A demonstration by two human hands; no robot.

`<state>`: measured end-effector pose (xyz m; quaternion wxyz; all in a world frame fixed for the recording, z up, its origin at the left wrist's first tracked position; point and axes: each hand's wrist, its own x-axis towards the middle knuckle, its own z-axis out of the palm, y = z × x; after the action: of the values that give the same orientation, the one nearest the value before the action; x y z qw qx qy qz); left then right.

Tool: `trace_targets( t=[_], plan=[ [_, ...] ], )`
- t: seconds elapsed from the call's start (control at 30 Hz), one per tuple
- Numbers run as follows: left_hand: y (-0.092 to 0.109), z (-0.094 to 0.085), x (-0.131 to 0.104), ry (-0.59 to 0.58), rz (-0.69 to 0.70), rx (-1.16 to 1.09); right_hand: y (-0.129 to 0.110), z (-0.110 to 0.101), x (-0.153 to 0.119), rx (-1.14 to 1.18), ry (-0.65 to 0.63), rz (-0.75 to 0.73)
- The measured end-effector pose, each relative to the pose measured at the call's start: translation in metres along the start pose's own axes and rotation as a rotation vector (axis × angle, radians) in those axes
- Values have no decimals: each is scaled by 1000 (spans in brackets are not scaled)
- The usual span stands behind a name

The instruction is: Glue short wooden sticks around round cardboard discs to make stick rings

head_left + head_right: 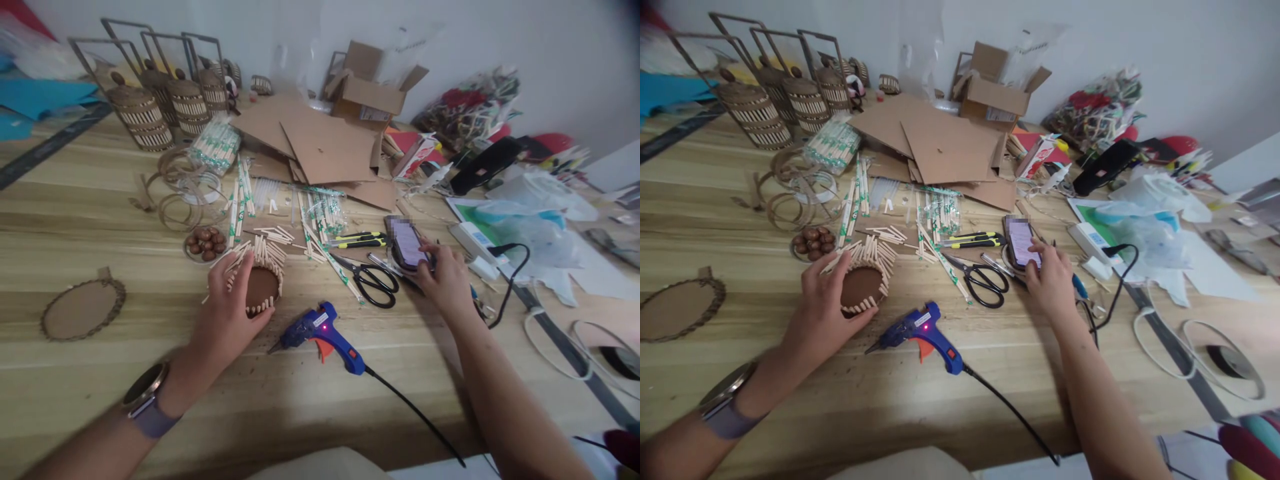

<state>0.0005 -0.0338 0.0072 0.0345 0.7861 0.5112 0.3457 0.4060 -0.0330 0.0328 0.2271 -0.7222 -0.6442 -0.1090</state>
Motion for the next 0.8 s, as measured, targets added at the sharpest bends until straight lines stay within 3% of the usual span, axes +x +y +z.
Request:
trace_targets(
  t=[0.2,0.53,0.67,0.8],
  plan=[
    [0,0,-1,-6,-11,-13,-21,-8,-8,-51,-23,-69],
    [1,1,0,-13,-14,7,-29,0,-4,53,-18,-124],
    [2,1,0,-17,-17,8,-26,0,4,42,-2,-44],
    [2,2,0,-17,-20,9,-8,-1,17,12,9,99]
  ],
)
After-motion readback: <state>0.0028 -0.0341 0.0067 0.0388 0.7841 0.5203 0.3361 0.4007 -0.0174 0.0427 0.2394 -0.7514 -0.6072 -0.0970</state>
